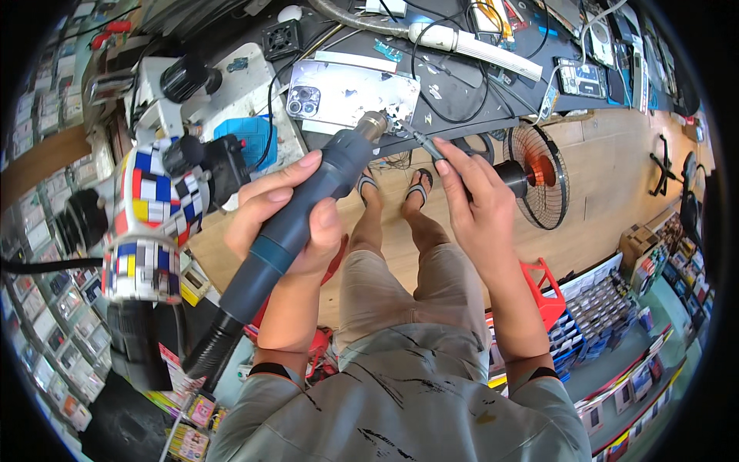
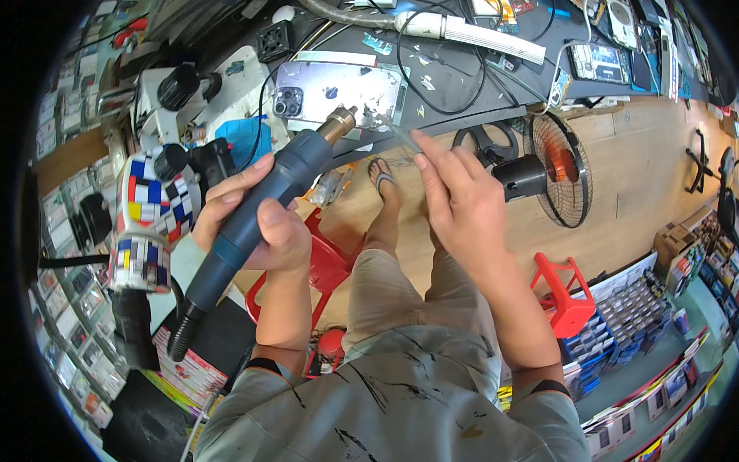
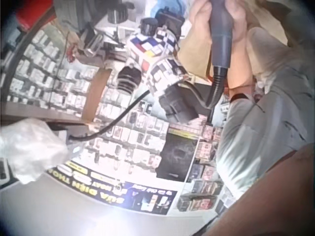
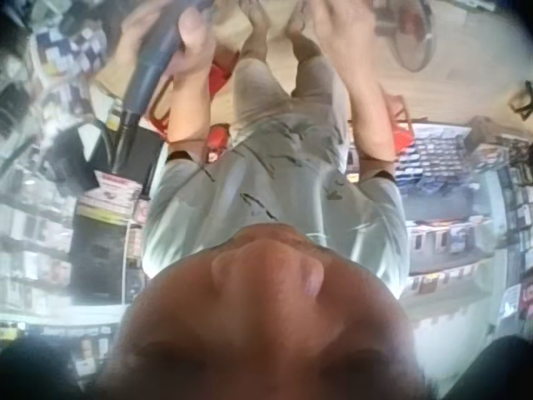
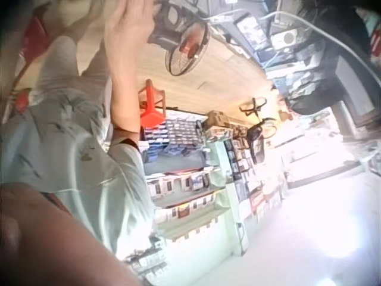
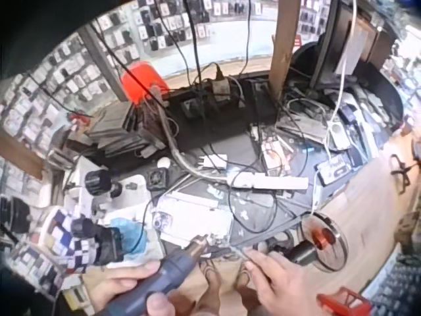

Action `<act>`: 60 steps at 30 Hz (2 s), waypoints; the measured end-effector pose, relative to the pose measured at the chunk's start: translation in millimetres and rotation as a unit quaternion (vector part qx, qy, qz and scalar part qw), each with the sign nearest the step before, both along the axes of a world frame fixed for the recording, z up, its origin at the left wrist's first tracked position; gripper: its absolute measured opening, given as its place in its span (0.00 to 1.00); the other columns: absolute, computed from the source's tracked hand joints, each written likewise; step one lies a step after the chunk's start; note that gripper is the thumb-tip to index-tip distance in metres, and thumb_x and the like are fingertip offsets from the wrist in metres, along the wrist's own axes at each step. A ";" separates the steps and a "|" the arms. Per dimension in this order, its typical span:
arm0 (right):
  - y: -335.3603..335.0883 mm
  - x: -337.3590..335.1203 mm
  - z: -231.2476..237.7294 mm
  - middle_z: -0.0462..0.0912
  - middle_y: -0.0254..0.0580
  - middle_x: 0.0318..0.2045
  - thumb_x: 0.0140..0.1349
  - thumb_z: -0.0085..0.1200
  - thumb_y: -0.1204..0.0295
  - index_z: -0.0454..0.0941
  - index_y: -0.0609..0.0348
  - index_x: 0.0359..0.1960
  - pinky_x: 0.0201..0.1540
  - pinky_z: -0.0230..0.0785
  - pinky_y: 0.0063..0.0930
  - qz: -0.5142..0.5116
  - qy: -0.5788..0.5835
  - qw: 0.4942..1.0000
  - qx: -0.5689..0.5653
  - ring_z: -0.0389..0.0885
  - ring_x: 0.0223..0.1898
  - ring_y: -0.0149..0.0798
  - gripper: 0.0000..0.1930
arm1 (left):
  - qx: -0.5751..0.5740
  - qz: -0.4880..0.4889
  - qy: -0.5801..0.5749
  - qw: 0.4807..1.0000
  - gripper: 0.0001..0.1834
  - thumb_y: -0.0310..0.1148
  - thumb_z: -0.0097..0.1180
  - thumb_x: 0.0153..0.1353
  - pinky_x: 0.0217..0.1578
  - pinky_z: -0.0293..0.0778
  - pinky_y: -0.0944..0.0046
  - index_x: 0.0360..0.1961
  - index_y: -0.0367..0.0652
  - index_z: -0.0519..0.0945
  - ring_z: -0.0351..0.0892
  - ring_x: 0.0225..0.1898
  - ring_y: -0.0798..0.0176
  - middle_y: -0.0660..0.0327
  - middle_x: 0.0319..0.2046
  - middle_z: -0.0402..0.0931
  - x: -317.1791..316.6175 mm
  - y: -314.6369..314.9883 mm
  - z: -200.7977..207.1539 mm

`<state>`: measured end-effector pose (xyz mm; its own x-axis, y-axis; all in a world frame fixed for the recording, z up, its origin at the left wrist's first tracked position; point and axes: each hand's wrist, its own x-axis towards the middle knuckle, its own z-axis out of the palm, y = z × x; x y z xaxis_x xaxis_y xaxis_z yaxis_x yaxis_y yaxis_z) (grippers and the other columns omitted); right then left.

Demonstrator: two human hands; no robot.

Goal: The person uses a hot air gun and tweezers to work on a small circuit board placed on a workbench. They repeatedly apply heat and adjust components with tweezers, then briefly adjust a nearby power supply unit.

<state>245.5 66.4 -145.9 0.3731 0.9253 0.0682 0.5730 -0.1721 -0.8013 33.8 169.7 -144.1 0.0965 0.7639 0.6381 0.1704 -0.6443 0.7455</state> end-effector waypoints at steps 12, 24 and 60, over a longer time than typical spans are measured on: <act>1.6 -40.9 -9.0 0.74 0.40 0.30 0.72 0.67 0.79 0.87 0.51 0.68 0.30 0.71 0.37 -0.093 -0.049 0.994 -0.031 0.74 0.25 0.40 0.23 | 0.012 -0.073 0.094 0.993 0.25 0.43 0.69 0.73 0.46 0.90 0.55 0.50 0.44 0.63 0.88 0.38 0.54 0.44 0.42 0.85 -8.6 40.3 2.5; 4.3 -45.8 -15.6 0.68 0.38 0.29 0.71 0.66 0.84 0.86 0.57 0.70 0.30 0.64 0.32 -0.081 -0.083 0.993 0.005 0.67 0.26 0.37 0.26 | -0.012 -0.090 0.104 0.990 0.21 0.42 0.64 0.74 0.42 0.87 0.57 0.49 0.41 0.66 0.84 0.35 0.58 0.47 0.37 0.82 -0.5 49.7 -1.1; 5.0 -36.5 -25.5 0.73 0.39 0.29 0.64 0.70 0.84 0.85 0.52 0.71 0.31 0.70 0.33 -0.064 -0.122 0.990 0.029 0.74 0.27 0.38 0.32 | 0.019 -0.037 0.079 0.996 0.22 0.44 0.69 0.73 0.42 0.85 0.61 0.46 0.41 0.69 0.87 0.35 0.58 0.48 0.37 0.85 7.2 68.3 0.9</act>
